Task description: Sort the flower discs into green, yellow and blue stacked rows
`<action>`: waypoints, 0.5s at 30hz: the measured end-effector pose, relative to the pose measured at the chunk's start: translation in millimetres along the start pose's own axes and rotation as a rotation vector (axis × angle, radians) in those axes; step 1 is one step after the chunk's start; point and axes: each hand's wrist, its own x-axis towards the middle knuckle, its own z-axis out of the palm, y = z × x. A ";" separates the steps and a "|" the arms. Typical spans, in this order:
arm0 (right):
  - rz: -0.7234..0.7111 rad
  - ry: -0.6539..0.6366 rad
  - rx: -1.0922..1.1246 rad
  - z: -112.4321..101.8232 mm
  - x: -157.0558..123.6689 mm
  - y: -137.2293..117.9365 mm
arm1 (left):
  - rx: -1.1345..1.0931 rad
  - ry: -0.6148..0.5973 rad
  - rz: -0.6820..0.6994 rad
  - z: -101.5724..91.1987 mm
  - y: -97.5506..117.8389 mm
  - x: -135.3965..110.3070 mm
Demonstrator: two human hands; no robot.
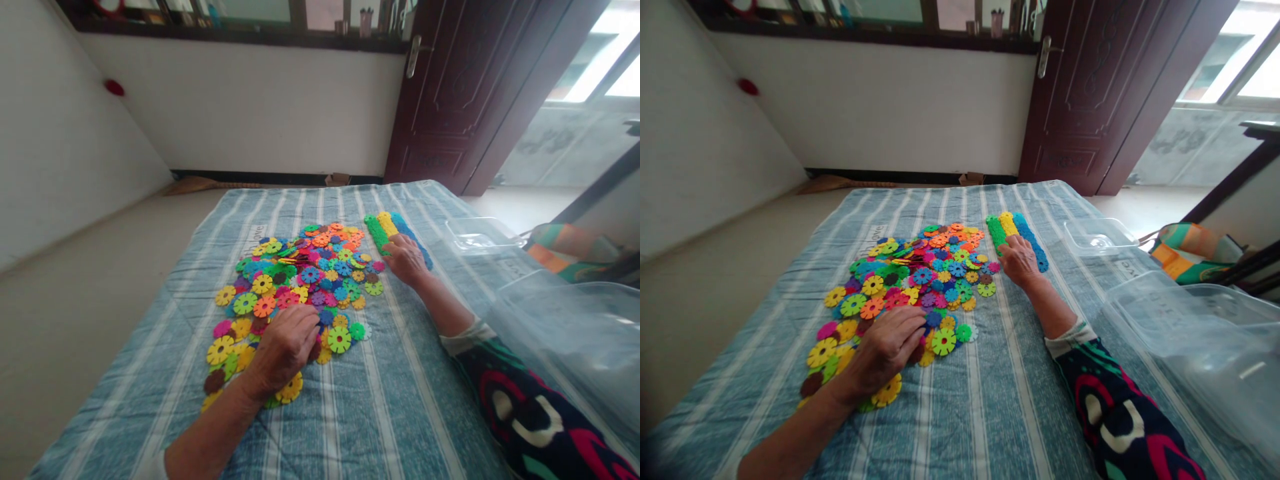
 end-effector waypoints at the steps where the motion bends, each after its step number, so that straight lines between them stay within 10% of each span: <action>1: -0.033 0.001 0.039 -1.5 -0.2 -4.5 | 0.000 -0.001 0.002 -0.1 0.1 0.2; 8: -0.442 -0.114 0.274 -20.8 -4.8 -51.8 | -0.009 0.000 -0.002 -1.1 -0.5 -0.3; 15: -0.500 -0.254 0.132 -27.2 -11.4 -72.9 | -0.017 -0.012 -0.019 -2.5 2.4 1.7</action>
